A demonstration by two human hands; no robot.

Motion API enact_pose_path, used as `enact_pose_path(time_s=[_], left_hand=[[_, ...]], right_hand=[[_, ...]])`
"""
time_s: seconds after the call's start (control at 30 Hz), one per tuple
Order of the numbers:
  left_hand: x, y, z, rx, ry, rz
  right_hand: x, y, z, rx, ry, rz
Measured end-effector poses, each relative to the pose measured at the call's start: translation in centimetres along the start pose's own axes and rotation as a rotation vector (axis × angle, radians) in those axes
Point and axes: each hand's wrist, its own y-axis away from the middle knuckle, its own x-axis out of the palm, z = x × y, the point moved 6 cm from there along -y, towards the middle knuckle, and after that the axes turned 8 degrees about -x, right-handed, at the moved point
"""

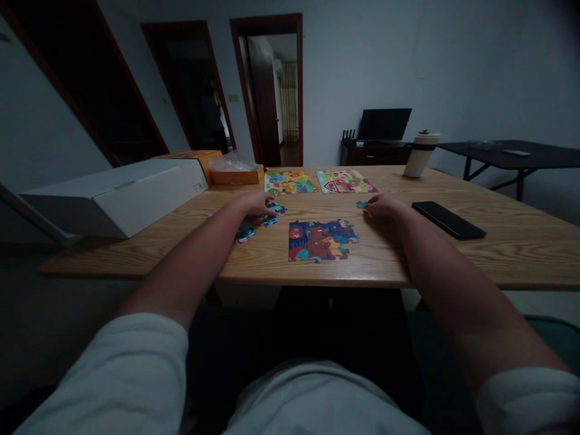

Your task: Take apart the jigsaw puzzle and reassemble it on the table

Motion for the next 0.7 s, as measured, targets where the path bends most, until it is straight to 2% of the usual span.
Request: enact_pose_path(time_s=[0.07,0.13,0.27,0.33,0.37,0.4,0.53,0.7], left_hand=[[0.7,-0.2,-0.5,0.020,0.048,0.003],[0.7,0.2,-0.7,0.059,0.155,-0.048],[-0.8,1.4,0.1,0.120,0.331,-0.295],[-1.6,1.6,1.4,0.074,0.312,-0.426],[-1.7,1.5,2.2,0.030,0.287,-0.452],[-1.6,1.2,2.9,-0.018,0.257,-0.442],[0.0,0.3,5.1,-0.155,0.154,-0.253],[0.3,0.5,4.7,-0.187,0.088,-0.228]], right_hand=[[-0.1,0.1,0.3,-0.009,0.020,0.007],[-0.2,0.2,0.5,-0.011,0.037,0.014],[0.0,-0.3,0.2,0.001,0.026,0.012],[0.2,-0.6,-0.1,0.004,0.022,0.008],[0.3,-0.6,-0.2,0.007,0.021,0.010],[0.4,-0.7,-0.2,0.009,0.019,0.012],[0.2,-0.4,0.0,-0.002,0.026,0.011],[-0.2,0.0,0.3,0.001,0.041,-0.005]])
